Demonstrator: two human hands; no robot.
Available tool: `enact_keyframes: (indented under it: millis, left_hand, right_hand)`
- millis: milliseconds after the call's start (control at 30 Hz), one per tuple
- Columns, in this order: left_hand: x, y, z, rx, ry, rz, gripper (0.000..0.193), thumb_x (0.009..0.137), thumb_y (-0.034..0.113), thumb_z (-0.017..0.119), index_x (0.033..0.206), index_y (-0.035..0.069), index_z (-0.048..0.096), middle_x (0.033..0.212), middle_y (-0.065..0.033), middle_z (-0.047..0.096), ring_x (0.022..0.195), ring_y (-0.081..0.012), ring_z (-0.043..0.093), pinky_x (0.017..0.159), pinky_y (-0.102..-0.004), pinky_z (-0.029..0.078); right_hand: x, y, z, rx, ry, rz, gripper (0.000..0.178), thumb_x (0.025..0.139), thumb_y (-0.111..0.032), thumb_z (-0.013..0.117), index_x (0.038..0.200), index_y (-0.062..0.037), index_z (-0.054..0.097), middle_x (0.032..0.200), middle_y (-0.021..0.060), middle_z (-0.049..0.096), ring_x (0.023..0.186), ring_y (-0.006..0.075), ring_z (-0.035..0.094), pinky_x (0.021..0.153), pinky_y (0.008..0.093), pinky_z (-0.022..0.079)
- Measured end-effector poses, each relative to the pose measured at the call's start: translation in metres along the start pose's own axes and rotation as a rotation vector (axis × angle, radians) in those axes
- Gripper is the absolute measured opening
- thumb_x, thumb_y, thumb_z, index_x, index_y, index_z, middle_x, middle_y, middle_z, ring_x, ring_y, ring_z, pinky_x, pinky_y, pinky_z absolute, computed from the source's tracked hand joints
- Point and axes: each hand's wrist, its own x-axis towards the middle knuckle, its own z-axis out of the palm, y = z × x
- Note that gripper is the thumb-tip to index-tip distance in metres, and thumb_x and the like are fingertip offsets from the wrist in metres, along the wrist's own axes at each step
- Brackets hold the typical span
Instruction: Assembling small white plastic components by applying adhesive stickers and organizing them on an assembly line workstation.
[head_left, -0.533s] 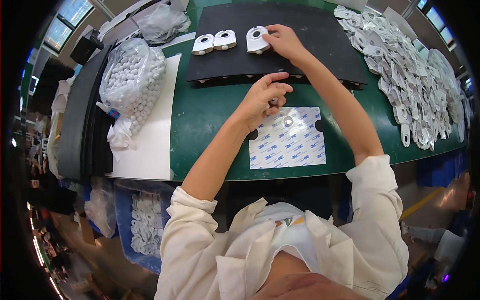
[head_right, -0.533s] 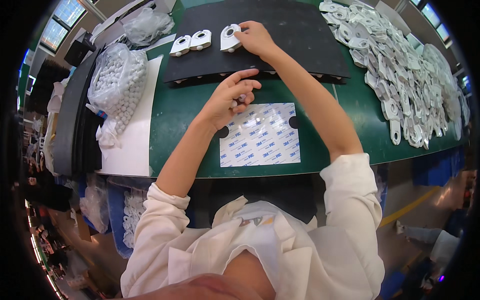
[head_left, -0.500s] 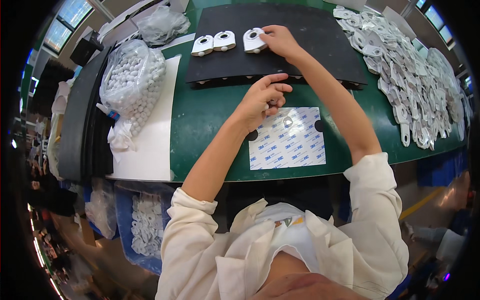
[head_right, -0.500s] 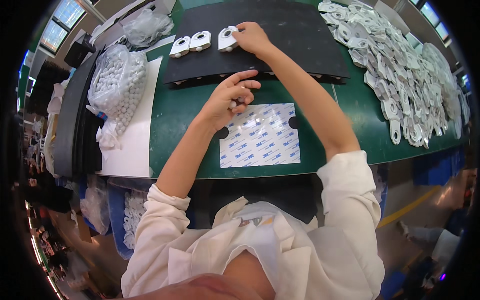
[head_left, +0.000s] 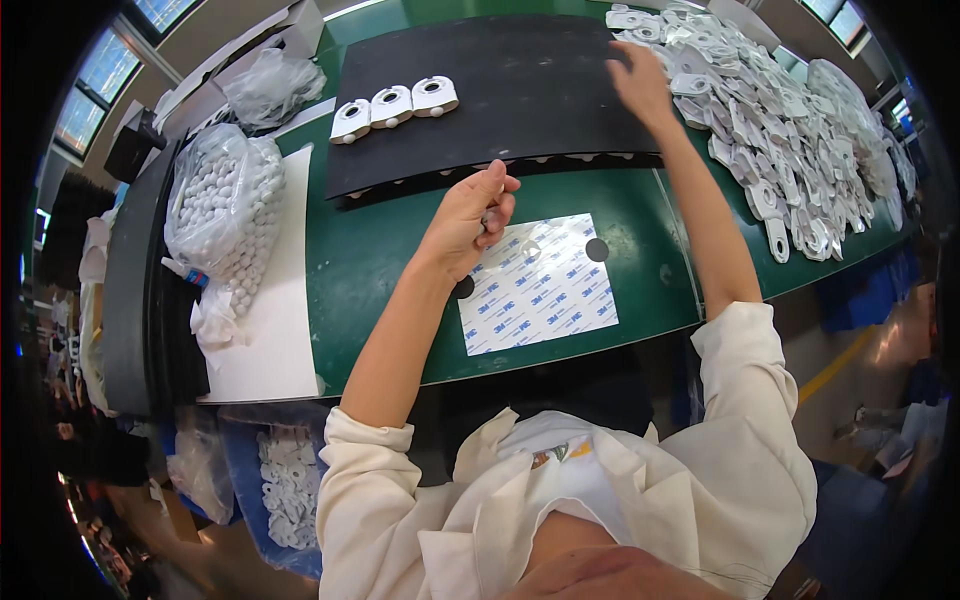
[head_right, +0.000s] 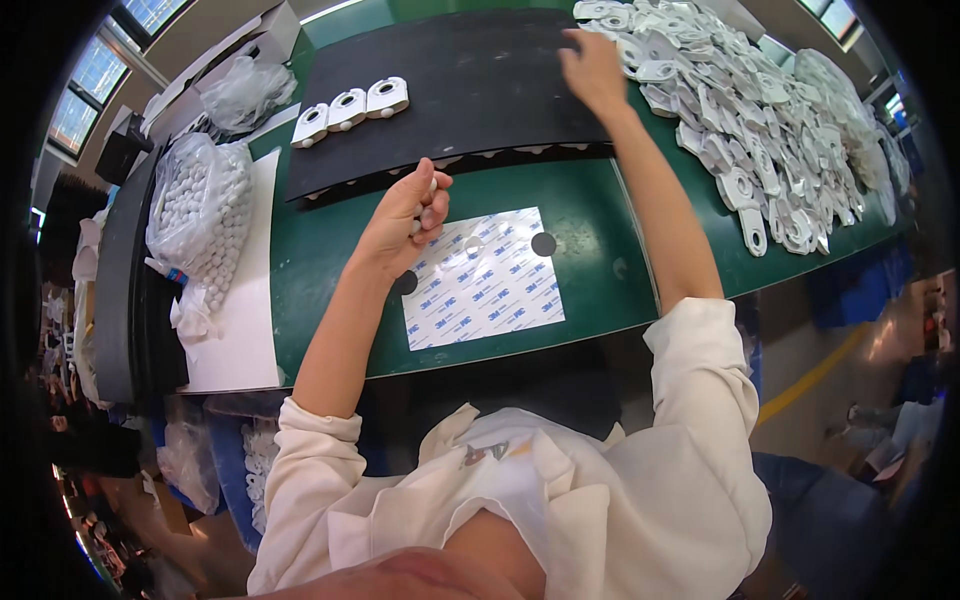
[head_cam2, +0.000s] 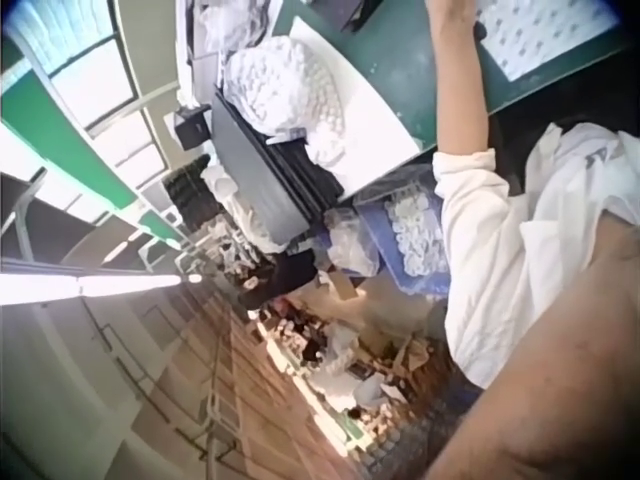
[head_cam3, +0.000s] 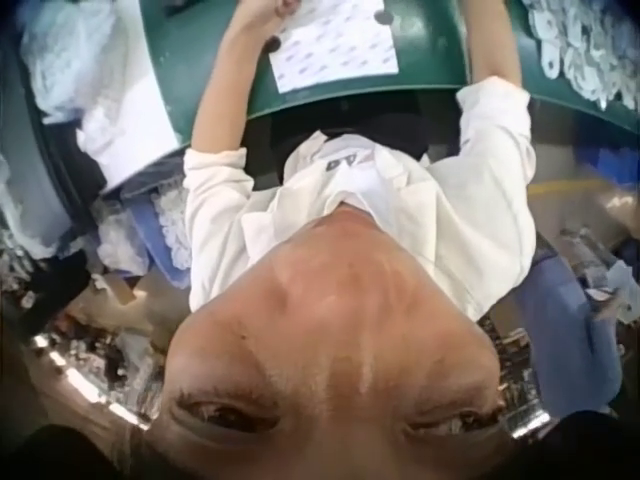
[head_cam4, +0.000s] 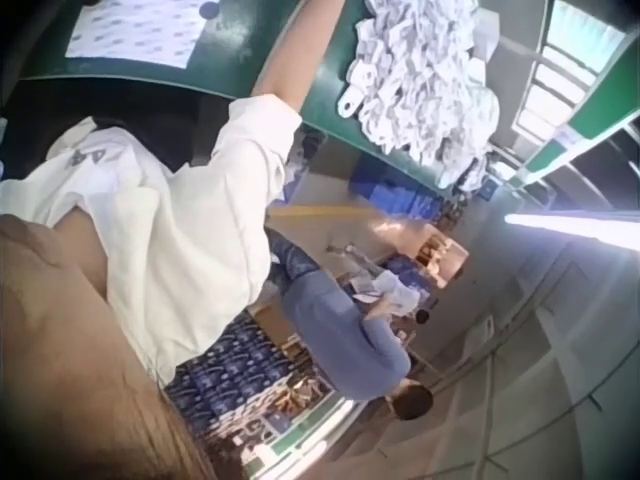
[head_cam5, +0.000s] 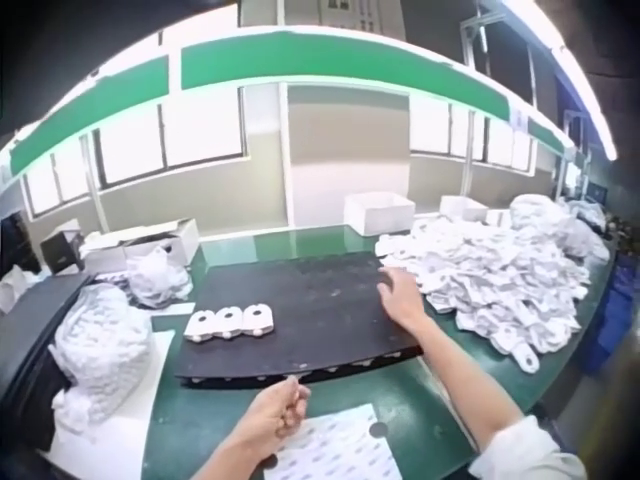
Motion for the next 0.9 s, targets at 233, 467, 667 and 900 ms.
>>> enact_keyframes:
  millis: [233,467,667,900]
  left_hand:
    - [-0.004,-0.002,-0.001,-0.019,-0.053,-0.002,0.032,0.09,0.029,0.058,0.108,0.003,0.057,0.06,0.005,0.035,0.051,-0.0023,0.034,0.04,-0.0162,0.025]
    - [-0.005,0.0,0.004,-0.064,-0.053,0.03,0.031,0.089,0.02,0.058,0.115,0.004,0.053,0.07,0.0034,0.042,0.054,-0.0022,0.036,0.041,-0.0163,0.027]
    - [0.001,-0.003,-0.002,-0.06,-0.019,0.029,0.033,0.084,0.017,0.065,0.111,0.004,0.054,0.08,-0.0008,0.053,0.053,-0.0026,0.038,0.042,-0.016,0.029]
    - [0.001,-0.002,-0.003,-0.104,-0.007,0.031,0.025,0.086,0.017,0.063,0.107,0.004,0.06,0.093,-0.0057,0.061,0.055,-0.0029,0.039,0.042,-0.0152,0.03]
  right_hand:
    - [-0.015,0.078,-0.053,-0.694,0.029,0.424,0.046,0.074,-0.037,0.067,0.109,-0.0087,0.061,0.107,0.0127,0.061,0.099,0.0312,0.056,0.081,0.042,0.046]
    - [-0.029,0.096,-0.054,-0.507,-0.08,0.334,0.037,0.072,-0.037,0.069,0.102,-0.0151,0.067,0.088,0.0083,0.065,0.086,0.028,0.061,0.075,0.0407,0.047]
    - [-0.031,0.098,-0.064,-0.619,-0.116,0.201,0.029,0.076,-0.035,0.067,0.097,-0.0151,0.068,0.093,0.0126,0.062,0.092,0.0309,0.058,0.078,0.0418,0.047]
    - [-0.04,0.074,-0.078,0.361,0.301,0.38,0.03,0.082,-0.029,0.066,0.099,-0.0056,0.062,0.086,0.0085,0.062,0.076,0.0174,0.058,0.066,0.03,0.048]
